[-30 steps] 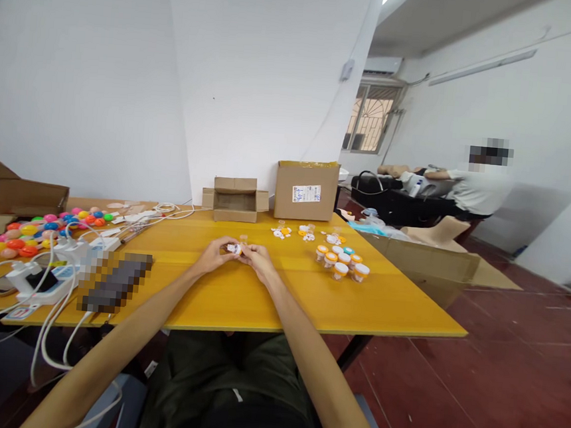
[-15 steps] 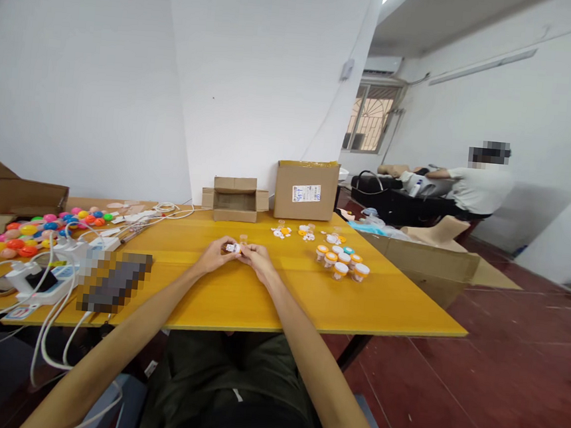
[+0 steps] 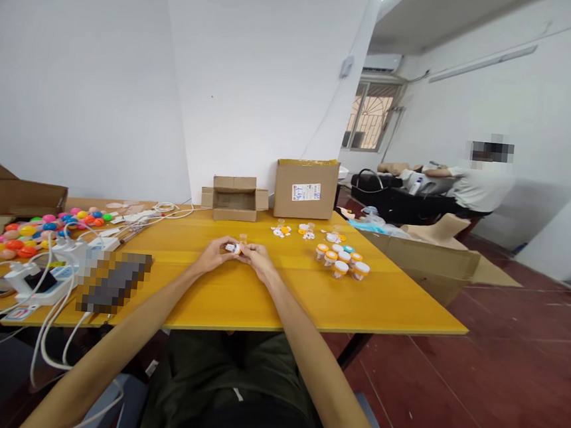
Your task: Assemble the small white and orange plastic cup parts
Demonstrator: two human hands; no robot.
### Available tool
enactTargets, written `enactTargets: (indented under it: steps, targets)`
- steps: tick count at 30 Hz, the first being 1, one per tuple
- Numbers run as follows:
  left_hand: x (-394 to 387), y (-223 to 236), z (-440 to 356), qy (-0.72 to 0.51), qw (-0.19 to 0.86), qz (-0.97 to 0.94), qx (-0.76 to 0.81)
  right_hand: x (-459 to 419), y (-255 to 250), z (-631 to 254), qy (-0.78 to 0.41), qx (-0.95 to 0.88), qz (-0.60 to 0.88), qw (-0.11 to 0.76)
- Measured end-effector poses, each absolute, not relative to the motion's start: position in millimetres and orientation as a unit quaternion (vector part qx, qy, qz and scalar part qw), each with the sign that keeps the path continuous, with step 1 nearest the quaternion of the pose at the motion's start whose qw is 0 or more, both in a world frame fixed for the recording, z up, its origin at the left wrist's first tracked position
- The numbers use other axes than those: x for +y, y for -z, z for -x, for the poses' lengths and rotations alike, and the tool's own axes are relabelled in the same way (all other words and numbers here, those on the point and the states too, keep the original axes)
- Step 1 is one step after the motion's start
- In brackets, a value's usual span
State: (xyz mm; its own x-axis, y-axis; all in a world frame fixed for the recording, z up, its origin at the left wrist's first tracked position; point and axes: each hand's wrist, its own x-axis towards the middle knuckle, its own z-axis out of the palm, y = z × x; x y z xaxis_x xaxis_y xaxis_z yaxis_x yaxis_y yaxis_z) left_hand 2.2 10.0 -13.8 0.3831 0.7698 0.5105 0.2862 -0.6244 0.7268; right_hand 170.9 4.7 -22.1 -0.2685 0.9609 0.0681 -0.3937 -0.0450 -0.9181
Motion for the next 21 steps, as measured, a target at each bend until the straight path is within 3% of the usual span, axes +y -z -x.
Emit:
enactTargets:
  steps: [10,17,21]
  targets:
    - [12,14,-2,-0.443,0.318,-0.768,0.336,10,28,-167,-0.593,-0.514,0.344,0.515]
    - [19,18,1,-0.460,0.309,-0.738,0.386,12,32,-176,-0.198,-0.684,0.500,0.493]
    - [24,22,2,-0.469,0.320,-0.719,0.400,11,36,-175,-0.068,-0.740,0.502,0.443]
